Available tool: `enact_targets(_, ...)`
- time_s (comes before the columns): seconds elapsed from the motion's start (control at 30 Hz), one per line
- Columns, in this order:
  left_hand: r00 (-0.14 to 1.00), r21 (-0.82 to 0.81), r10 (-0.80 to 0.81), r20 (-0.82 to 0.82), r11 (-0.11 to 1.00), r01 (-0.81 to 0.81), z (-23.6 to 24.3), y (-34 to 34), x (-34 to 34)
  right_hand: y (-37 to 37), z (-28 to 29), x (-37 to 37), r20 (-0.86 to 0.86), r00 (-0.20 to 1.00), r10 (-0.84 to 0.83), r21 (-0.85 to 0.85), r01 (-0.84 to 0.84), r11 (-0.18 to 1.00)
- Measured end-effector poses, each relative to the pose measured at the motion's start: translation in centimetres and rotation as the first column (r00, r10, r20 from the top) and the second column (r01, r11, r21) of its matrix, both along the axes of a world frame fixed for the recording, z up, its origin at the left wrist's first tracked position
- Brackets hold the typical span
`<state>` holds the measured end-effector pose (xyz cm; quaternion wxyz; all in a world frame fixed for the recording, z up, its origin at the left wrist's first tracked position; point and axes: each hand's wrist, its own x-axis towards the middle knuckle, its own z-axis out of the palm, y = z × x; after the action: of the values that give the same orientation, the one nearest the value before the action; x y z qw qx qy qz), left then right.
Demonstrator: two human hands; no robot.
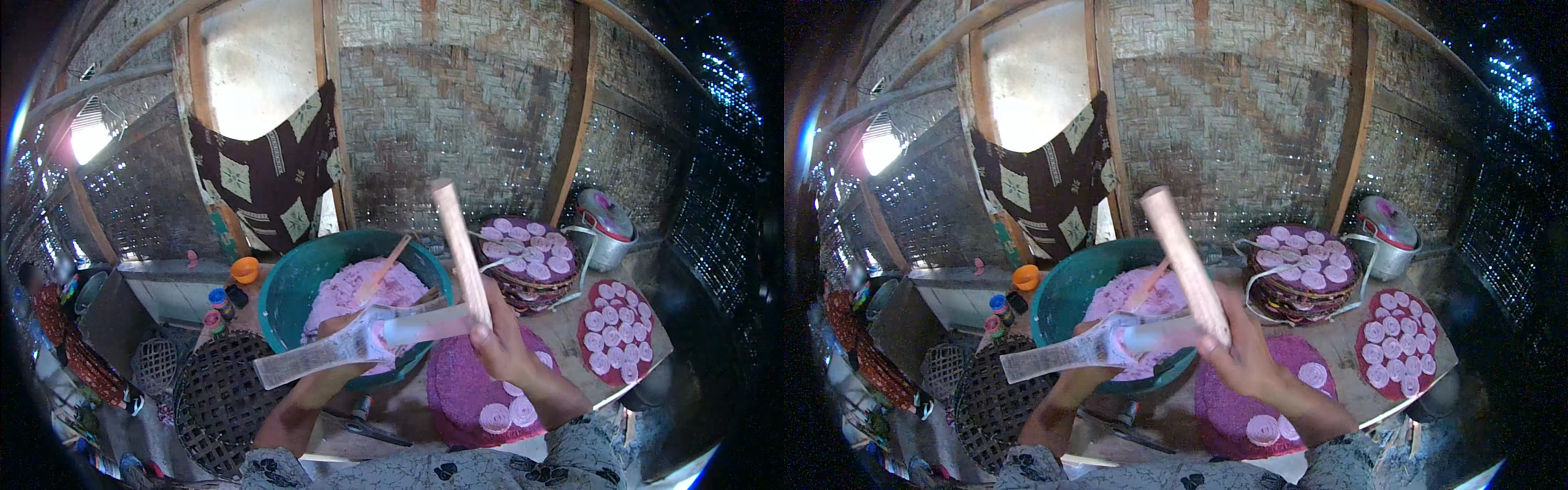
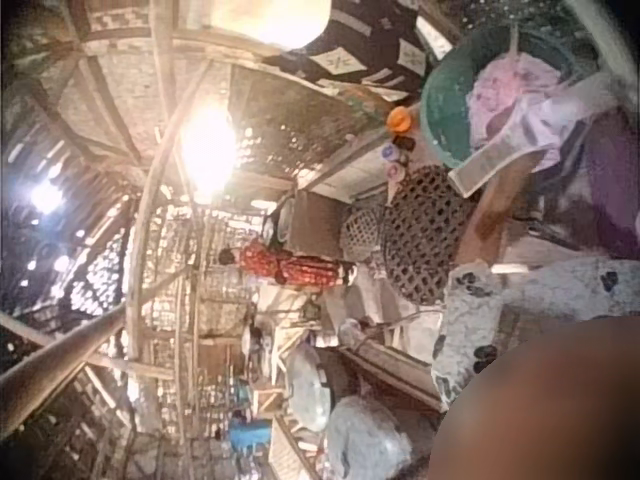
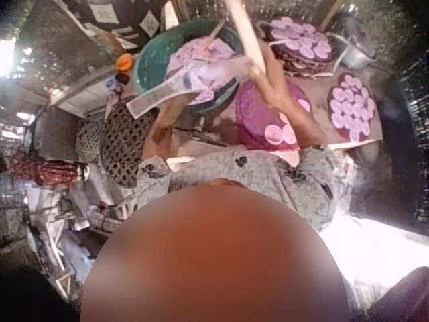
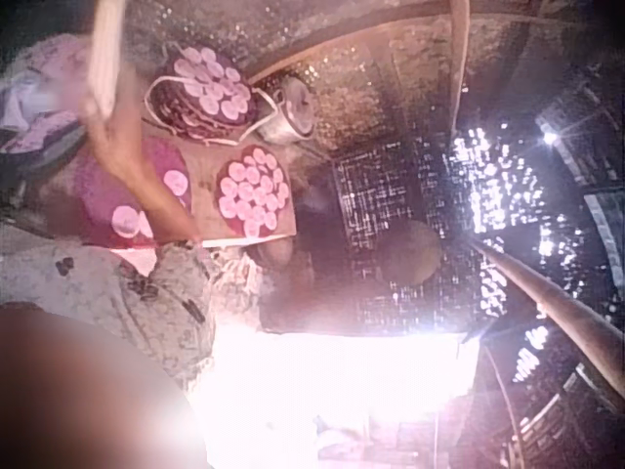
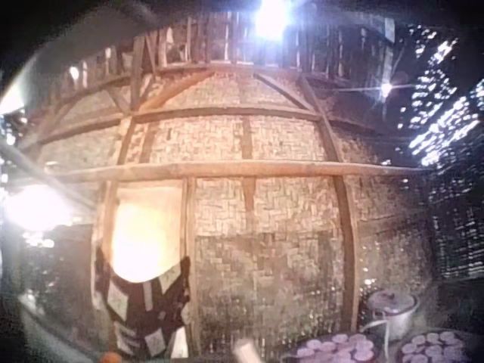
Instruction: The person scoops pink dough from a green bowl into a wooden mold, then presses and releases it onto a pink mat to form rose-shaped rolls. The person repeats this process, arranging the finished rolls on the mat and in a woven basket.
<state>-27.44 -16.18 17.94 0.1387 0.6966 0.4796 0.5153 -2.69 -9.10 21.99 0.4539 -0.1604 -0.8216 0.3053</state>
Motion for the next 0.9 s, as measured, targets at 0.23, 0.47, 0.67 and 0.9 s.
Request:
enact_targets(0.23,0.910,-0.327,-0.322,0.260,0.858,0.397,-2.3,-1.5,1.9,-1.1,1.8,1.9,0.328,0.943,0.050,0.192,-0.119,0.974)
enact_targets(0.47,0.906,-0.501,-0.420,0.060,0.772,0.391,-5.4,-0.2,7.6,-2.2,-1.7,4.1,0.473,0.880,0.044,0.050,-0.077,0.996)
enact_targets(0.67,0.873,-0.391,-0.460,-0.164,0.842,0.371,-6.6,-1.1,7.8,-2.1,-7.5,12.3,-0.128,0.660,0.740,-0.922,-0.355,0.157)
enact_targets(0.9,0.677,-0.352,-0.540,0.501,0.587,0.729,-12.0,0.6,11.2,-7.8,-16.6,13.8,-0.721,0.672,0.166,-0.681,-0.733,0.008)
